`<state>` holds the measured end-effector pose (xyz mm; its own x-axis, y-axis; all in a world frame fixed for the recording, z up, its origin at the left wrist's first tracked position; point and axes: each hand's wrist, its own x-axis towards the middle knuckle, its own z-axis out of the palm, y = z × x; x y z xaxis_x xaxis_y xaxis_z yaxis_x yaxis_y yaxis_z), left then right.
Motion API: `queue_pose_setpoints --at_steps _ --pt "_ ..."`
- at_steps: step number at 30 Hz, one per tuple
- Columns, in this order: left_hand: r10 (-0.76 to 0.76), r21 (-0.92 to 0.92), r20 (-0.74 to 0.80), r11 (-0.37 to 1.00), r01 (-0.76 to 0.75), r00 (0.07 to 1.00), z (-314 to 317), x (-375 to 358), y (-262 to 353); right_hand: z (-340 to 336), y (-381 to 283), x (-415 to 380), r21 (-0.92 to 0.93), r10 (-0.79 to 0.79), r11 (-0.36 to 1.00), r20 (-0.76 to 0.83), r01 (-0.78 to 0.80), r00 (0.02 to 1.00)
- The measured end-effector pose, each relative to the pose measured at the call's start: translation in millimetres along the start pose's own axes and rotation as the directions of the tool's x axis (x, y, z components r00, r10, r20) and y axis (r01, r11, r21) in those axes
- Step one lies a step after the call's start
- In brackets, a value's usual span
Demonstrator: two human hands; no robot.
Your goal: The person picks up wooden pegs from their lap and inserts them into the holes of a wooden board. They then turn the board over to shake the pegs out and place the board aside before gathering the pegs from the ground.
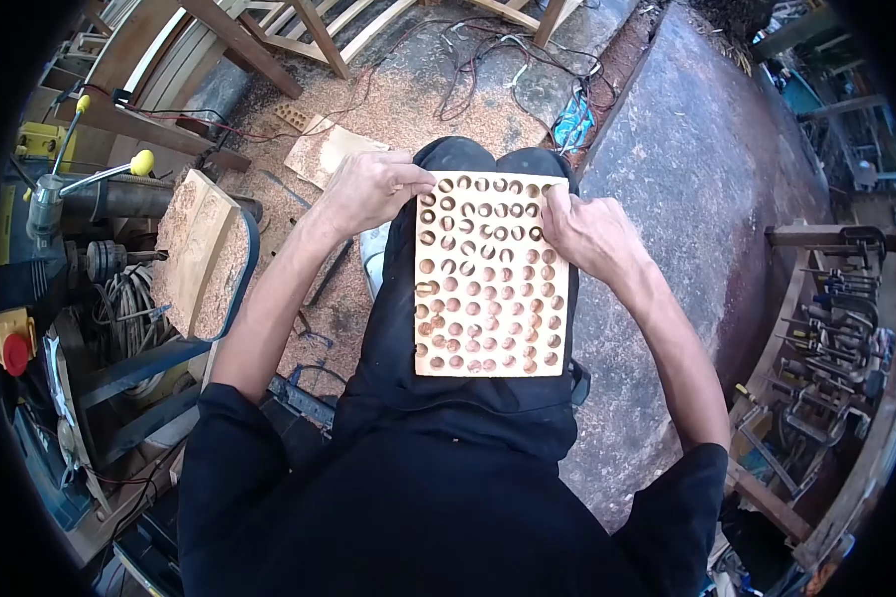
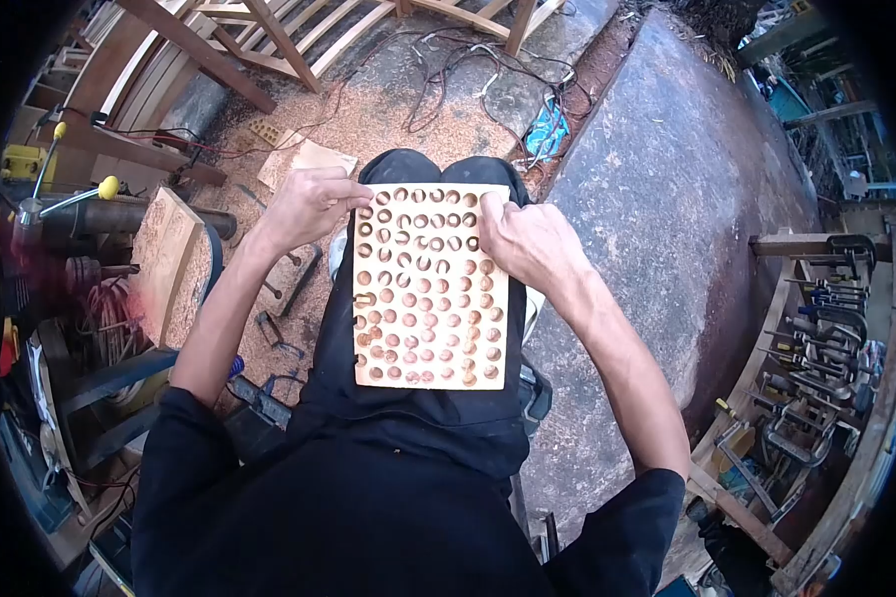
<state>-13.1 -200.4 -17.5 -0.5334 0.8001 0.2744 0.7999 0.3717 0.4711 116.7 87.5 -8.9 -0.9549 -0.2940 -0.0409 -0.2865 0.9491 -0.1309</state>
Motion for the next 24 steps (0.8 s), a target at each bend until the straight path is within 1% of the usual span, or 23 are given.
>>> queue_pose_setpoints --at_steps 3,6,7,9,10,12,14,15,17,18,20,21,23,24 --pt "-0.079 -0.075 0.004 0.994 0.079 0.997 3.9 -1.4 3.7 -11.8 -3.2 -1.9 0.113 0.038 0.993 -0.009 -0.037 0.999" --pt "-0.246 0.017 0.203 0.969 0.247 0.948 -6.0 6.0 11.3 -21.4 -21.2 -12.6 0.332 -0.013 0.938 -0.255 0.100 0.967" --pt "-0.251 0.031 0.235 0.968 0.250 0.939 -8.5 7.6 13.0 -18.1 -31.4 -13.7 0.451 0.014 0.885 -0.271 0.114 0.962" --pt "-0.243 0.060 0.302 0.970 0.236 0.922 -10.9 15.6 12.5 -18.1 -52.8 -11.1 0.476 -0.023 0.864 -0.291 0.166 0.956" --pt "-0.211 0.052 0.301 0.977 0.205 0.930 -6.8 15.6 6.0 -14.9 -57.0 -8.8 0.416 -0.050 0.897 -0.235 0.147 0.971" --pt "-0.227 0.076 0.283 0.974 0.214 0.932 -7.5 15.3 8.2 -7.2 -59.5 -4.1 0.286 -0.086 0.951 -0.114 0.115 0.990" --pt "-0.240 0.079 0.256 0.971 0.227 0.937 -11.2 14.2 13.5 -8.5 -59.8 -3.2 0.252 -0.129 0.957 -0.088 0.147 0.988" --pt "-0.254 0.025 0.206 0.967 0.254 0.945 -11.6 12.0 16.1 -8.8 -60.4 -1.8 0.234 -0.157 0.957 -0.073 0.170 0.985" --pt "-0.289 -0.084 0.107 0.951 0.298 0.951 -11.3 5.6 23.8 -0.5 -66.6 -5.5 0.148 -0.220 0.961 -0.096 0.233 0.971" --pt "-0.238 -0.139 0.111 0.958 0.252 0.965 -10.4 -1.0 30.6 2.4 -68.5 -6.8 0.103 -0.251 0.960 -0.105 0.261 0.962" --pt "-0.136 -0.250 0.107 0.955 0.159 0.985 -5.4 -21.1 50.2 2.2 -68.8 -6.1 0.074 -0.232 0.969 -0.044 0.235 0.972" --pt "-0.050 -0.251 0.076 0.966 0.067 0.996 0.1 -31.6 59.3 2.3 -70.0 -5.2 0.061 -0.225 0.972 -0.014 0.226 0.974" --pt "-0.057 -0.148 0.168 0.986 0.083 0.984 -4.1 -44.7 80.7 2.4 -67.6 -3.8 0.145 -0.215 0.966 -0.005 0.213 0.977" --pt "-0.084 -0.102 0.156 0.990 0.100 0.984 -0.9 -50.9 86.8 2.2 -66.7 -3.4 0.185 -0.209 0.961 0.000 0.206 0.978"
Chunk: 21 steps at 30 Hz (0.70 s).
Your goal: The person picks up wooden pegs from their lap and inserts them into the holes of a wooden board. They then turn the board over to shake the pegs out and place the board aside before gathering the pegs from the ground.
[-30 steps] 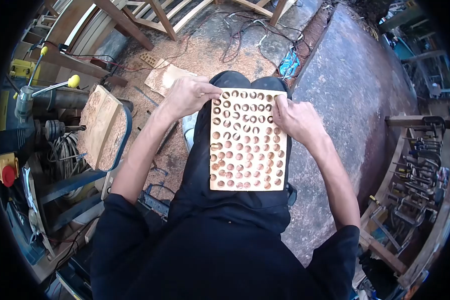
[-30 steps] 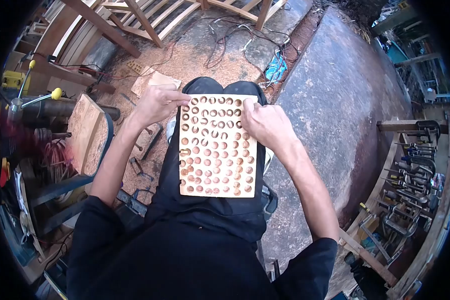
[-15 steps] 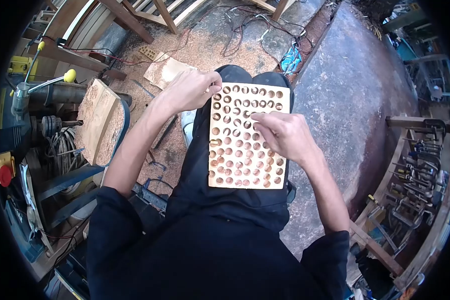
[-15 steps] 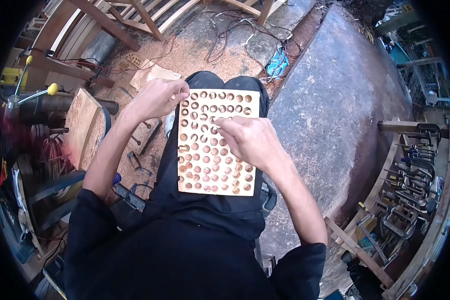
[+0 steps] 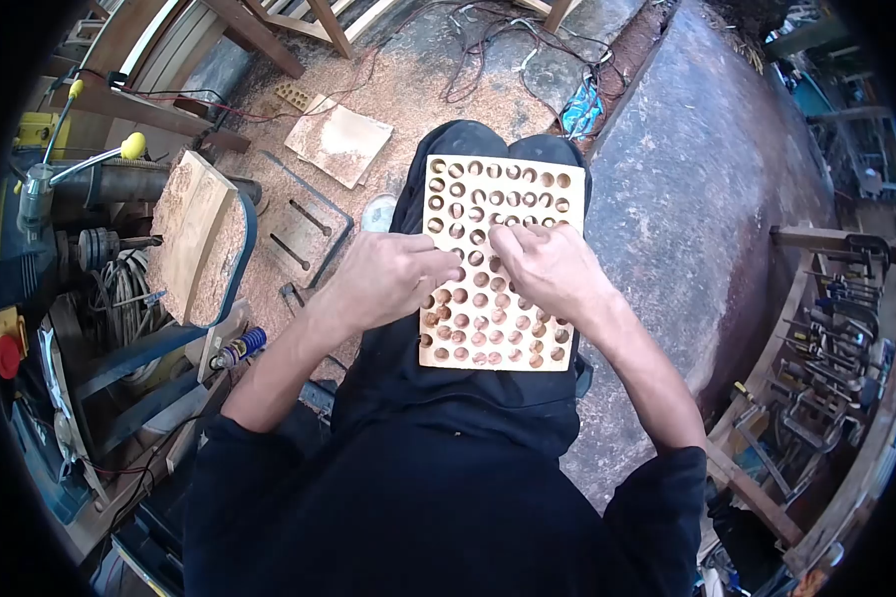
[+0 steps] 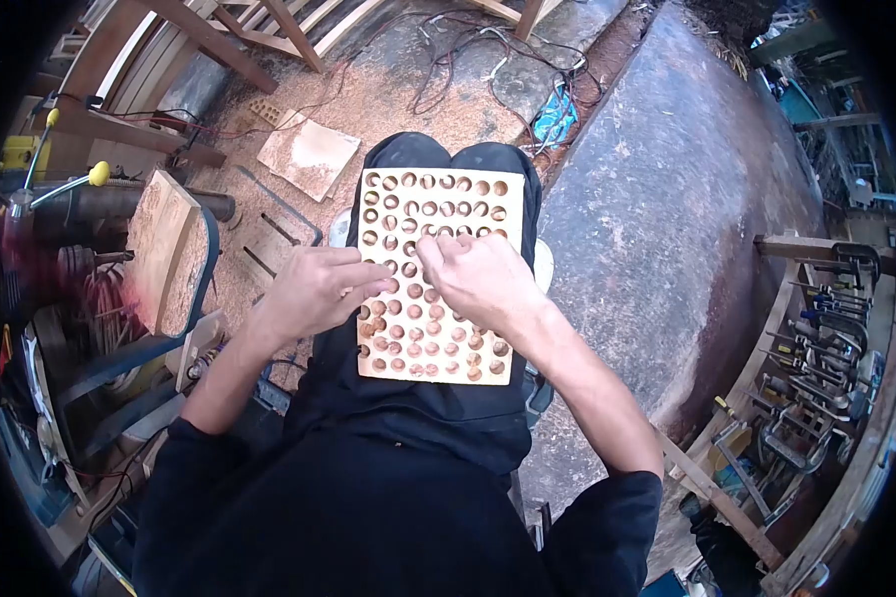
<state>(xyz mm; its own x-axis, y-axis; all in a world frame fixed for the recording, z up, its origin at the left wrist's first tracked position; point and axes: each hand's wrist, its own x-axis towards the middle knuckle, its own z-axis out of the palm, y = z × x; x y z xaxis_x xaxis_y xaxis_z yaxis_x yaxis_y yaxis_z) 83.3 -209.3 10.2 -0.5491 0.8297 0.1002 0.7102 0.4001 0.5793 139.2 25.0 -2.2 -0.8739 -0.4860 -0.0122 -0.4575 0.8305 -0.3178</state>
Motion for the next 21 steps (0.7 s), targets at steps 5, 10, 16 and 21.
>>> queue_pose_setpoints --at_steps 5,10,16,21 --pt "-0.147 0.035 -0.153 0.987 0.154 0.977 22.5 -16.3 15.0 4.5 -15.1 -5.2 0.174 0.023 0.985 -0.200 0.012 0.980" --pt "-0.166 -0.034 -0.275 0.986 0.163 0.947 34.8 -13.3 5.7 16.5 -28.8 -4.5 0.193 0.120 0.978 -0.209 -0.079 0.971" --pt "-0.119 0.072 -0.187 0.988 0.135 0.975 26.0 1.2 4.2 13.4 -35.1 3.3 0.155 0.114 0.983 -0.124 -0.094 0.986" --pt "-0.036 0.046 -0.216 0.998 0.047 0.976 30.1 -4.7 0.4 9.0 -33.2 4.3 0.115 0.089 0.990 -0.023 -0.086 0.996"
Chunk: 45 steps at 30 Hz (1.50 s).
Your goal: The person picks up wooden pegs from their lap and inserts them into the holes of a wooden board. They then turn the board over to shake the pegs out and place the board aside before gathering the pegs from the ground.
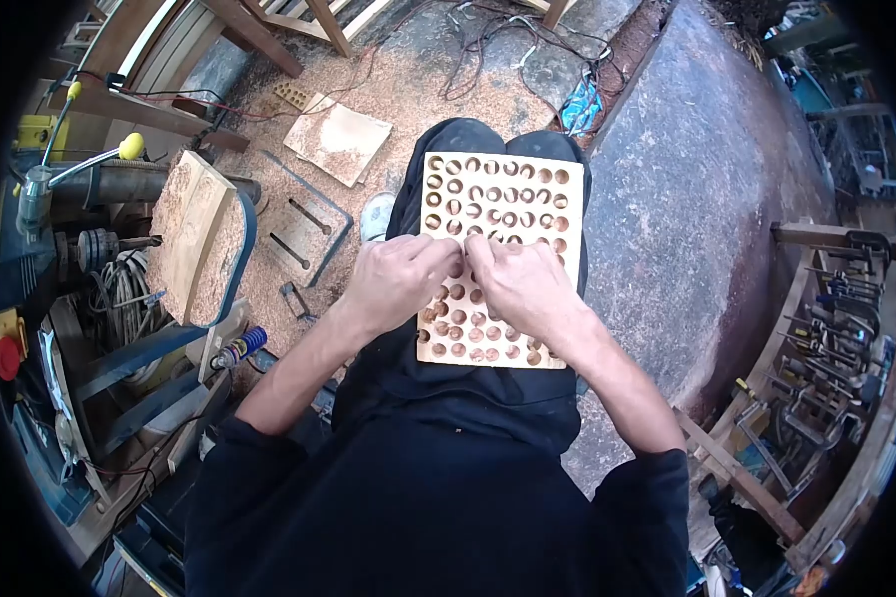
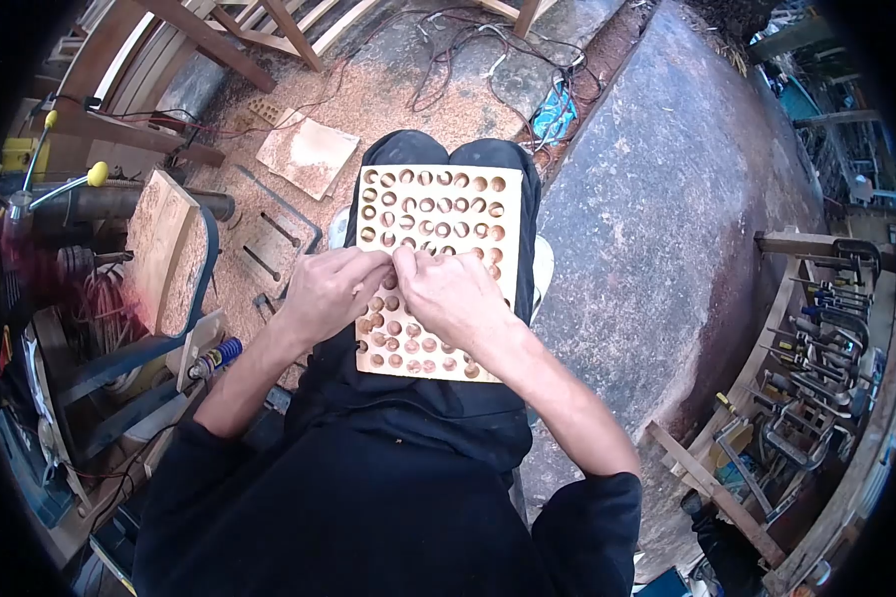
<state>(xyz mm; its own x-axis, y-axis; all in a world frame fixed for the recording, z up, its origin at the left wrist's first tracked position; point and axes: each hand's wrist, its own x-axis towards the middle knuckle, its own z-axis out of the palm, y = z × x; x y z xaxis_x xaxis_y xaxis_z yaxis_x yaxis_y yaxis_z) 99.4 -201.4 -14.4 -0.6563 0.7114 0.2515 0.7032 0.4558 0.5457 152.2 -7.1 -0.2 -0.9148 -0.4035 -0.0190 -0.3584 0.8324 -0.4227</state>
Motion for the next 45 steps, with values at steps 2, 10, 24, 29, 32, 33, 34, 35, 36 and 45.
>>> queue_pose_setpoints --at_steps 2,10,24,29,32,33,34,35,36,45 --pt "-0.026 -0.169 -0.162 0.986 -0.002 0.986 8.0 -5.4 -7.6 0.0 5.8 -0.5 -0.045 -0.036 0.998 -0.016 0.035 0.999" --pt "-0.353 -0.918 0.315 -0.349 0.189 0.881 -10.4 -30.1 -9.3 -16.6 22.5 -25.9 0.990 0.315 0.117 0.038 -0.078 0.948" --pt "-0.403 -0.956 0.162 0.163 0.245 0.901 1.4 -43.3 -10.9 6.5 -8.6 -16.4 0.398 0.414 0.885 -0.440 -0.240 0.797" --pt "-0.317 -0.879 0.405 0.123 0.461 0.858 -2.1 -32.5 4.1 6.9 4.1 -13.3 0.123 0.260 0.965 -0.356 -0.231 0.897" --pt "-0.407 -0.871 0.447 0.007 0.492 0.797 -3.7 -16.2 8.3 0.0 19.7 -10.9 0.085 0.123 0.991 -0.265 -0.104 0.956" --pt "-0.425 -0.880 0.433 -0.010 0.474 0.795 -3.8 -11.9 6.5 -1.1 21.9 -11.0 0.064 0.111 0.993 -0.239 -0.098 0.965" --pt "-0.399 -0.891 0.422 -0.015 0.455 0.814 -4.8 -10.5 2.2 -2.7 21.9 -11.5 0.072 0.096 0.994 -0.223 -0.082 0.970" --pt "-0.373 -0.901 0.409 -0.021 0.433 0.833 -7.2 -10.4 -4.9 -5.6 21.9 -11.3 0.079 0.079 0.995 -0.209 -0.064 0.975" --pt "-0.347 -0.911 0.394 -0.028 0.411 0.851 -9.2 -9.9 -10.2 -8.7 22.4 -11.1 0.086 0.061 0.995 -0.193 -0.045 0.979" --pt "-0.357 -0.488 0.137 0.788 0.376 0.924 -10.7 14.6 -14.7 -17.4 38.2 3.0 0.073 0.046 0.996 0.008 -0.046 0.999"
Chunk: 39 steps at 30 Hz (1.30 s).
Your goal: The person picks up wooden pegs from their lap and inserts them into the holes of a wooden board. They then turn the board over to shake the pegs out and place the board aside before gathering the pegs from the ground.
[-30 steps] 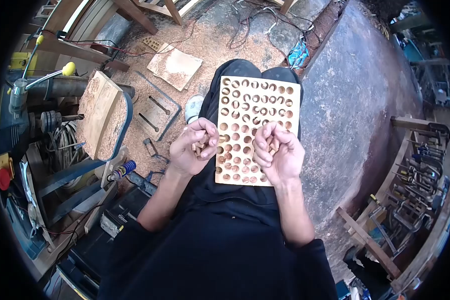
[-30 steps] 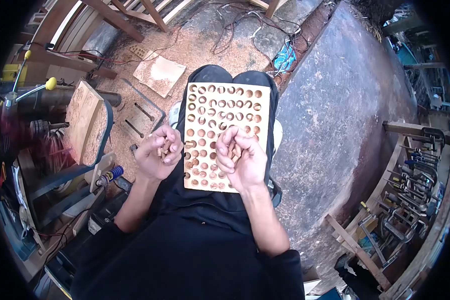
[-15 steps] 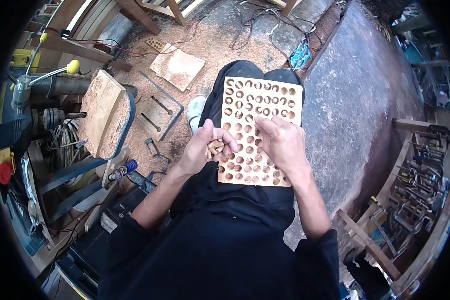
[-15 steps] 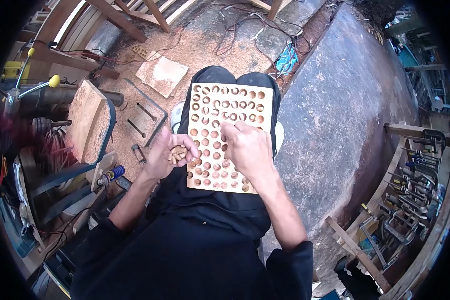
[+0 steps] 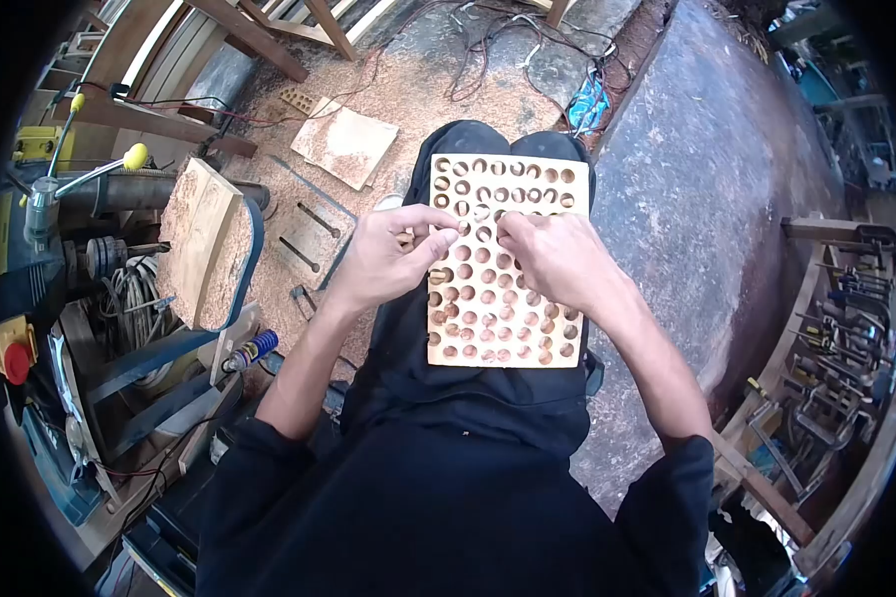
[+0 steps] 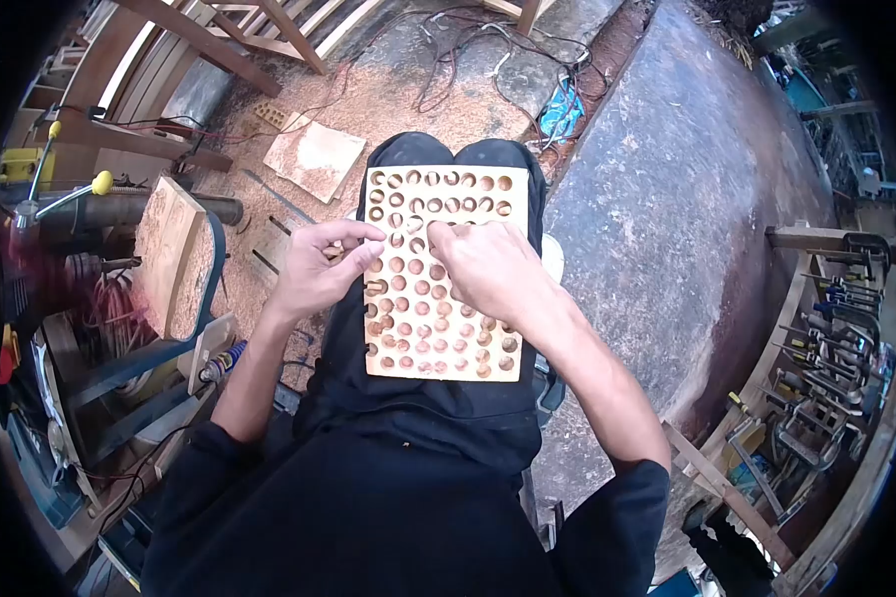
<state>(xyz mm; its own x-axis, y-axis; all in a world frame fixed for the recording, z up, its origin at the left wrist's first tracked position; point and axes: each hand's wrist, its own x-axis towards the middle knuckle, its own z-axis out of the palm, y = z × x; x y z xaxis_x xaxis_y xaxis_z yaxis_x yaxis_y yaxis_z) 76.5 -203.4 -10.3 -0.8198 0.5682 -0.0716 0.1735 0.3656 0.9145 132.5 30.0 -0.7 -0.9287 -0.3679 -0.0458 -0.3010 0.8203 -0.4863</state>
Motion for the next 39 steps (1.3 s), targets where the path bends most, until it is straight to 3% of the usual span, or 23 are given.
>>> queue_pose_setpoints --at_steps 3,4,7,9,11,13,14,15,20,23,28,30,32,35,39 --pt "0.206 0.283 -0.054 0.941 -0.183 0.977 13.0 10.3 12.4 -6.0 -6.0 -0.2 -0.114 0.003 0.993 0.133 0.013 0.991" --pt "0.194 0.396 -0.012 0.902 -0.173 0.981 14.6 12.8 17.1 -4.7 -3.6 -0.1 -0.067 0.002 0.998 0.095 0.004 0.996" --pt "0.301 0.421 -0.043 0.870 -0.256 0.953 27.6 20.7 8.6 -3.3 6.8 -6.9 0.077 0.000 0.997 -0.068 0.006 0.998" --pt "0.271 0.382 -0.039 0.894 -0.236 0.962 27.2 21.8 7.4 -2.4 6.6 -9.7 0.174 -0.015 0.983 -0.245 0.059 0.970" --pt "0.264 0.296 -0.060 0.926 -0.236 0.963 27.9 22.6 4.3 -0.1 5.4 -11.9 0.137 -0.050 0.987 -0.215 0.081 0.975" --pt "0.002 -0.177 -0.035 0.984 -0.008 0.999 26.0 20.7 1.4 0.6 5.0 -14.2 0.096 -0.059 0.992 -0.175 0.077 0.983" --pt "-0.122 -0.399 0.025 0.909 0.122 0.992 23.2 18.5 -1.4 -0.2 4.1 -13.6 0.076 -0.055 0.995 -0.147 0.066 0.988" --pt "-0.179 -0.699 0.170 0.671 0.247 0.969 16.6 16.9 -6.0 -1.6 4.1 -11.7 0.054 -0.054 0.997 -0.117 0.060 0.992" --pt "-0.088 -0.894 0.223 0.379 0.240 0.971 13.9 8.3 -5.0 -3.7 10.5 8.0 0.032 -0.122 0.992 0.020 0.121 0.992" --pt "-0.140 -0.784 0.178 0.577 0.226 0.974 11.5 4.9 -4.0 3.1 11.5 11.3 -0.030 -0.187 0.982 0.044 0.189 0.981" --pt "-0.274 -0.753 0.189 0.576 0.318 0.943 11.4 6.3 -6.4 -0.7 12.0 2.8 0.072 -0.170 0.982 -0.056 0.174 0.984" --pt "-0.211 -0.438 0.064 0.872 0.217 0.975 18.3 9.9 -1.9 -3.7 8.5 3.6 0.059 -0.134 0.989 -0.047 0.136 0.990" --pt "-0.033 0.033 -0.014 0.999 0.033 0.999 20.0 11.9 7.5 -5.8 1.3 7.4 -0.008 -0.074 0.997 0.033 0.074 0.997" --pt "0.241 0.329 0.040 0.913 -0.241 0.970 21.2 16.7 8.2 3.3 -12.0 1.7 -0.212 -0.110 0.971 0.007 0.109 0.994" --pt "0.318 0.464 0.224 0.796 -0.388 0.921 13.3 20.7 11.4 0.5 1.3 -1.7 -0.052 -0.097 0.994 -0.133 0.091 0.986"
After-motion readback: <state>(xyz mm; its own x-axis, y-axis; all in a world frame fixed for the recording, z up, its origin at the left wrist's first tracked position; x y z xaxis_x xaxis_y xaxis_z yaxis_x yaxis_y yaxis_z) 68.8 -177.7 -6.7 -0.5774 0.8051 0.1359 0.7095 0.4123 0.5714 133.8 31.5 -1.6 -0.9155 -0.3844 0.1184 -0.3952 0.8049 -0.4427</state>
